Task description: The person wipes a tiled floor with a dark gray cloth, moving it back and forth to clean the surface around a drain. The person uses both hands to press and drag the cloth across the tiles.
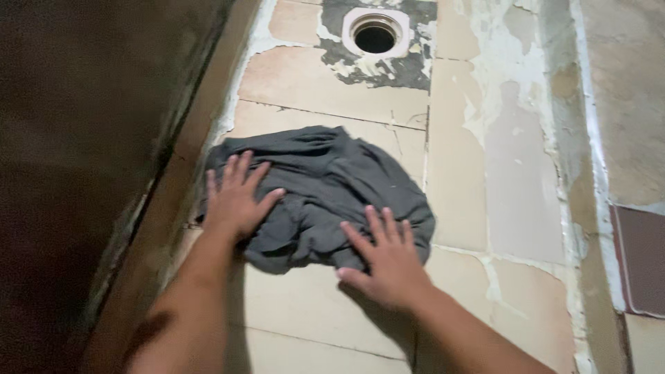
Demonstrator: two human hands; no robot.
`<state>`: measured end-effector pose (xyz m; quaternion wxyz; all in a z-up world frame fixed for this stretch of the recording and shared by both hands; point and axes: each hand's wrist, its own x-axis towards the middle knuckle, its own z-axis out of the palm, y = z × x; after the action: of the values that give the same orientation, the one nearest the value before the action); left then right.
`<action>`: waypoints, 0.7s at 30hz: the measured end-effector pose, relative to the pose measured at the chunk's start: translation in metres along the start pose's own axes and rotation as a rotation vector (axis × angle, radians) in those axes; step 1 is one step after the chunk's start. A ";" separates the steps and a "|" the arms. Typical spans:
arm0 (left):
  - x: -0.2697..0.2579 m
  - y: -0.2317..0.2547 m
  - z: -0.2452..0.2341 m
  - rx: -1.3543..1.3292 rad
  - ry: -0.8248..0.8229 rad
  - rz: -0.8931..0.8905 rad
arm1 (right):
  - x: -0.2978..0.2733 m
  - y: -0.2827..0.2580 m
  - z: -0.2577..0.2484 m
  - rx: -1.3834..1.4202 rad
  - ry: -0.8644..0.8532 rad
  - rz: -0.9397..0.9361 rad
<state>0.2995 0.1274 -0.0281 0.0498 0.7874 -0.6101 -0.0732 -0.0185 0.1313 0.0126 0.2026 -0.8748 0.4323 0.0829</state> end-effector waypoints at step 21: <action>-0.071 0.038 0.021 -0.143 -0.014 -0.327 | -0.004 0.013 0.008 -0.068 -0.004 0.061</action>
<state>0.2426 0.1870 -0.0382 0.0890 0.8699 -0.4676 -0.1291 -0.0312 0.1307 0.0027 0.1710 -0.8673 0.4554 0.1057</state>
